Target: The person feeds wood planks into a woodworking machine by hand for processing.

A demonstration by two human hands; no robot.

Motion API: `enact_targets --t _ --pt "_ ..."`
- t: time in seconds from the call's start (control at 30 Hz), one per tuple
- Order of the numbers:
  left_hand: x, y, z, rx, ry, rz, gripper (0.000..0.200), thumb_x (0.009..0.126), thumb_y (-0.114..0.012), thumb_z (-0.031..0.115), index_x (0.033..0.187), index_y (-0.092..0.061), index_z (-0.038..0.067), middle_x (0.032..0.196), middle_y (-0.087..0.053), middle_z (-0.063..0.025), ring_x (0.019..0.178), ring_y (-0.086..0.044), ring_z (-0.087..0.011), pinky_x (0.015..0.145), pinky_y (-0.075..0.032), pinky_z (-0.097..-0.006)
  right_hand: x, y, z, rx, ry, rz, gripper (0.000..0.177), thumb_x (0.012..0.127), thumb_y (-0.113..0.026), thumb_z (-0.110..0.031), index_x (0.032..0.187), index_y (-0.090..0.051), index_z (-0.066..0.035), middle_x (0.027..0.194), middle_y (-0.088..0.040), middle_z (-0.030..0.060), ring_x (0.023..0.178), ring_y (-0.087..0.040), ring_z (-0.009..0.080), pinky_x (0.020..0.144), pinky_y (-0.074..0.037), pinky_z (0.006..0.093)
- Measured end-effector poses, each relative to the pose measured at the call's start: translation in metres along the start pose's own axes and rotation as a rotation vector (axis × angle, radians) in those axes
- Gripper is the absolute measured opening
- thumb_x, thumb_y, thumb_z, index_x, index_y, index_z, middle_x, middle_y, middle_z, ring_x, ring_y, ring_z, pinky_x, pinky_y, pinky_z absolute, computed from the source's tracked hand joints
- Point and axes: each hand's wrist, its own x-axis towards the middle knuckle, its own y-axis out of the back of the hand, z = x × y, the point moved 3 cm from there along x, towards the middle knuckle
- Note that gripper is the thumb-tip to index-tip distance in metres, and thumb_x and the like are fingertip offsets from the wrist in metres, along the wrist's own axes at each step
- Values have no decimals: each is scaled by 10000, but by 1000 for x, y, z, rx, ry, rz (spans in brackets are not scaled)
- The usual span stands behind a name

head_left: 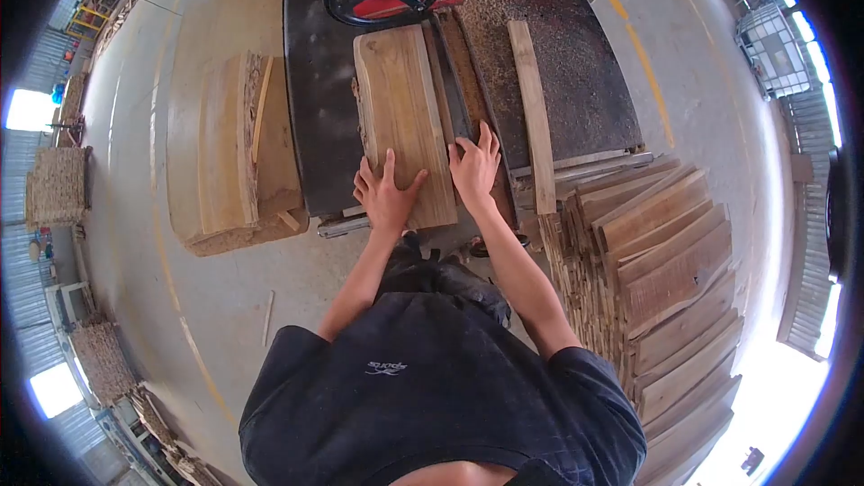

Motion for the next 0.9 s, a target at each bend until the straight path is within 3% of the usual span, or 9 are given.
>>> enact_targets --t 0.1,0.17,0.3,0.57,0.63,0.73,0.9 --pt "1 -1 0 1 -6 -21 788 796 -784 650 1438 -618 225 1501 -406 -249 1318 -418 -492 1040 -390 -614 5 -2 4 84 -13 43 235 904 -759 -267 1073 -790 -107 1581 -432 143 1443 -379 408 1105 -394 570" --pt "-1 -4 0 -16 -12 -48 797 821 -765 666 1460 -601 219 1506 -388 -255 1322 -403 -508 1047 -376 -631 7 2 -1 66 105 35 199 910 -753 -273 1068 -799 -161 1581 -437 143 1449 -371 422 1111 -386 582" --pt "3 -7 2 9 17 -27 780 835 -756 665 1460 -600 224 1505 -387 -257 1318 -402 -506 1026 -383 -630 25 -6 -5 108 35 -19 182 916 -745 -289 1053 -806 -187 1584 -435 154 1452 -365 436 1129 -377 586" --pt "11 -5 6 10 49 -38 778 789 -784 654 1418 -641 218 1500 -400 -248 1324 -402 -482 1042 -385 -611 32 -17 2 56 47 25 224 911 -748 -314 1059 -823 -164 1563 -455 186 1439 -382 440 1142 -386 547" --pt "14 -5 5 -7 26 -34 785 782 -784 664 1413 -648 218 1497 -403 -246 1318 -405 -482 1042 -386 -604 31 -11 -1 112 65 4 239 947 -728 -310 1011 -829 -103 1549 -464 213 1414 -403 461 1118 -409 572" --pt "14 -7 3 -7 19 -38 801 774 -781 680 1417 -645 223 1502 -400 -246 1317 -406 -480 1040 -388 -598 30 -10 1 141 108 58 224 939 -739 -299 963 -837 -98 1535 -478 212 1392 -429 456 1086 -446 558" --pt "15 -12 12 16 76 -45 828 760 -777 709 1423 -643 231 1518 -393 -251 1319 -408 -481 1030 -390 -596 30 -11 0 138 115 91 223 943 -737 -308 1014 -834 -119 1526 -478 215 1383 -441 446 1072 -458 544"
